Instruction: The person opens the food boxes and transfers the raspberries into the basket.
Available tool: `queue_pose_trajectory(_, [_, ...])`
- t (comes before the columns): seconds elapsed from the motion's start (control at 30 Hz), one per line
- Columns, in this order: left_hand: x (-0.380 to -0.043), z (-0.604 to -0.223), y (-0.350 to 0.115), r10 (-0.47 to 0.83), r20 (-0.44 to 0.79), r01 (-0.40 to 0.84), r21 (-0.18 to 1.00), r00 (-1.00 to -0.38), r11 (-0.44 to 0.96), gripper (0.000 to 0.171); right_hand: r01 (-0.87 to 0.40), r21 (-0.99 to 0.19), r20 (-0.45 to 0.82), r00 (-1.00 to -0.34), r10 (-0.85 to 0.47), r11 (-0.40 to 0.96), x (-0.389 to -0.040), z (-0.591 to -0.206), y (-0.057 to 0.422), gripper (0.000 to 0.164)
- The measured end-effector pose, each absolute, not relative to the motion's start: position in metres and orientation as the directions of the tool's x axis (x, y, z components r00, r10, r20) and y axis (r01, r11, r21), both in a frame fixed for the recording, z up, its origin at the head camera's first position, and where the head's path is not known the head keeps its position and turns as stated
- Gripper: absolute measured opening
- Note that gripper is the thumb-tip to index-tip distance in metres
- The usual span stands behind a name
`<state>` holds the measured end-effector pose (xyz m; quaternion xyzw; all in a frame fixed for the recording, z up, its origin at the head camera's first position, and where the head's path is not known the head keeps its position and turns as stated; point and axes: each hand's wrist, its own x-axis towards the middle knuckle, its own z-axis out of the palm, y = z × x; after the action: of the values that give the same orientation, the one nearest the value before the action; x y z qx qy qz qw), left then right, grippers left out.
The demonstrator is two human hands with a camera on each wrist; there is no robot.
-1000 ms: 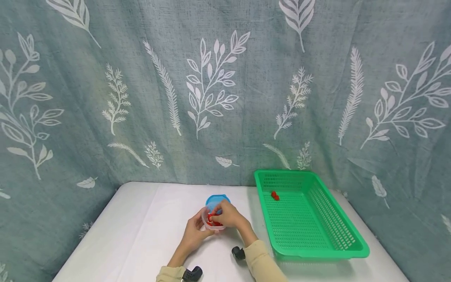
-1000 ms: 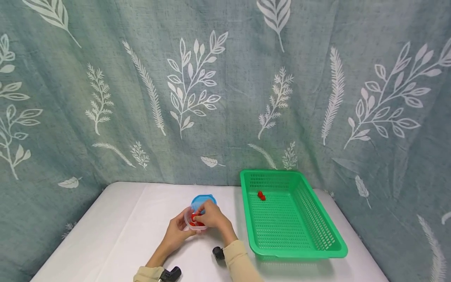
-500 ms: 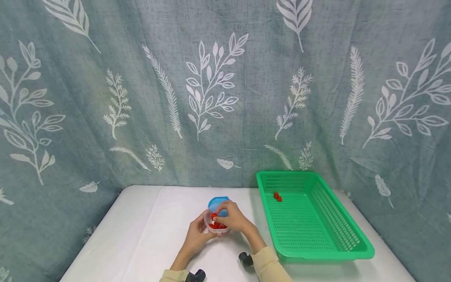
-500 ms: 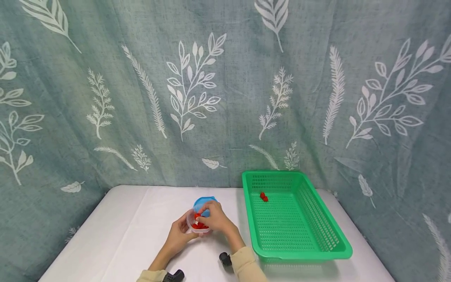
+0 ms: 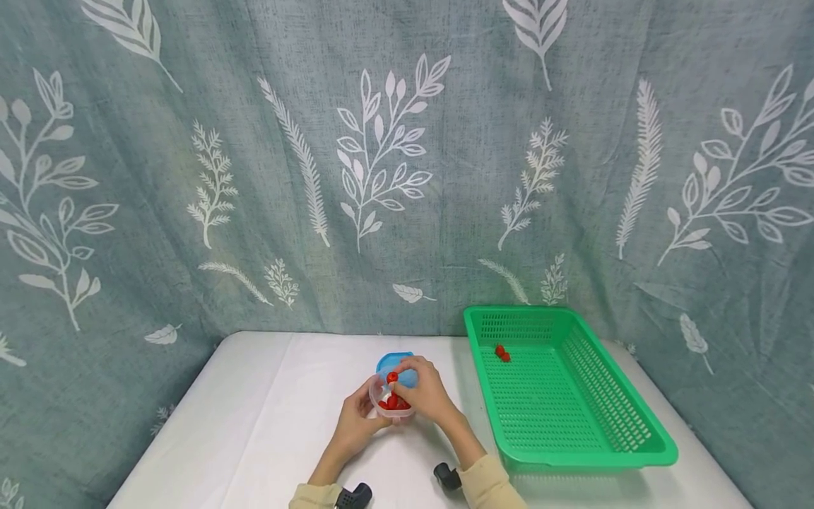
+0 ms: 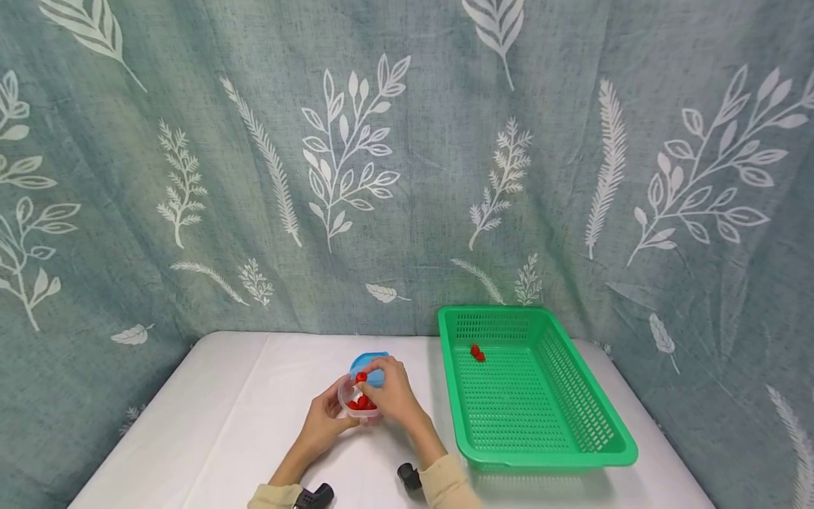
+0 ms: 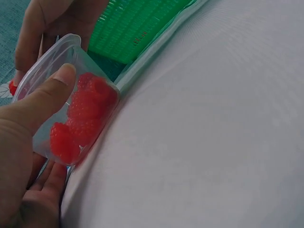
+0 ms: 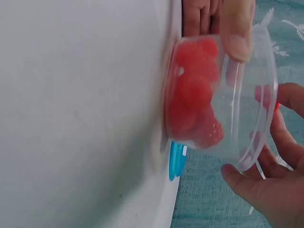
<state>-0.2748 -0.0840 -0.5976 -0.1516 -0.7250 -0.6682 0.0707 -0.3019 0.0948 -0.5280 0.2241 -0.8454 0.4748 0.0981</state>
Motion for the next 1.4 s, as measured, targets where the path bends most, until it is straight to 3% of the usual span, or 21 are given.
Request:
queue_pose_trajectory(0.4, [-0.276, -0.598, -0.083, 0.114, 0.306, 0.312, 0.949, -0.945, 0.039, 0.087, -0.374, -0.885, 0.353, -0.927, -0.126, 0.277, -0.289, -0.516, 0.087, 0.017])
queue_pose_trajectory(0.77, [-0.277, -0.599, -0.082, 0.132, 0.300, 0.307, 0.951, -0.945, 0.032, 0.088, -0.341, -0.933, 0.319, -0.931, -0.178, 0.112, -0.273, -0.498, 0.086, 0.022])
queue_pose_trajectory(1.4, [-0.277, -0.596, -0.083, 0.142, 0.314, 0.323, 0.946, -0.939, 0.041, 0.088, -0.319, -0.947, 0.291, -0.906, -0.306, 0.044, -0.230, -0.450, 0.104, 0.024])
